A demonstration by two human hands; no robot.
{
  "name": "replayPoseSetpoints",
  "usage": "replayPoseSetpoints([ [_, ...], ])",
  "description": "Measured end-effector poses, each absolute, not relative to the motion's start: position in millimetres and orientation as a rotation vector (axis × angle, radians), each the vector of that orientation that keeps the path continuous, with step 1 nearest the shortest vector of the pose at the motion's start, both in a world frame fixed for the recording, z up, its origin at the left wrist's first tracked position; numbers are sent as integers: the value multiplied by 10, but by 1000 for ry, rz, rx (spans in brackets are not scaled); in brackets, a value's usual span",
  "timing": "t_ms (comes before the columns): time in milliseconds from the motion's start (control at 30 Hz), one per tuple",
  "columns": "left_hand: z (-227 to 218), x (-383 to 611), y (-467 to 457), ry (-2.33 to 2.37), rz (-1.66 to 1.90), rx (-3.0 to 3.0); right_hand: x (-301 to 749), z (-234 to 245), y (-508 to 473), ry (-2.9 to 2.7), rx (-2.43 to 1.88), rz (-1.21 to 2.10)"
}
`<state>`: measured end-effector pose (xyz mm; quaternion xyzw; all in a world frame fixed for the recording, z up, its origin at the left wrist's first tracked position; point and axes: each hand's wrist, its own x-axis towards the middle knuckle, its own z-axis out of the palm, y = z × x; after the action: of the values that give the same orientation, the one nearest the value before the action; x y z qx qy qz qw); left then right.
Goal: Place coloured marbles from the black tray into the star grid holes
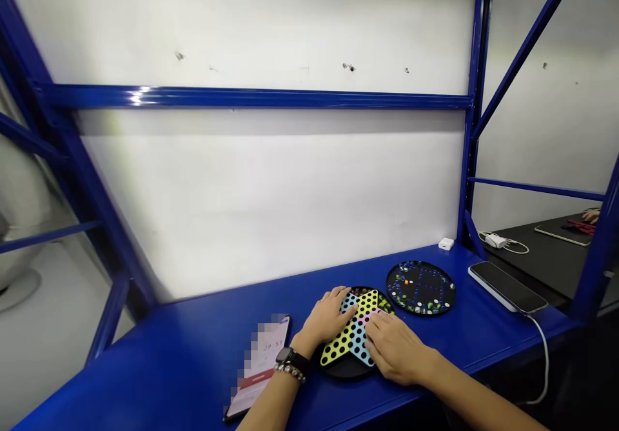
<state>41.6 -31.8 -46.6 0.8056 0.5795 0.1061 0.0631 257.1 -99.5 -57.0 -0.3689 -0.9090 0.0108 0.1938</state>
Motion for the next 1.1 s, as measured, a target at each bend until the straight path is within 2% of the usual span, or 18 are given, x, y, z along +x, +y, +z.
replayPoseSetpoints([
  [167, -448, 418, -327, 1757, 313, 2426, 2587, -585, -1039, -2501, -1088, 10],
  [367, -473, 399, -306, 1735, 304, 2435, 2711, -503, -999, -2345, -1073, 178],
  [533, -492, 390, -290, 1741, 298, 2412, 3309, -372, -767, -2189, -1451, 127],
  [667, -499, 394, -290, 1740, 330, 2406, 3826, -392, -697, -2204, -1691, 254],
  [1100, -460, 404, -311, 1755, 290, 2397, 3934, -452, -696, -2129, -1745, 395],
])
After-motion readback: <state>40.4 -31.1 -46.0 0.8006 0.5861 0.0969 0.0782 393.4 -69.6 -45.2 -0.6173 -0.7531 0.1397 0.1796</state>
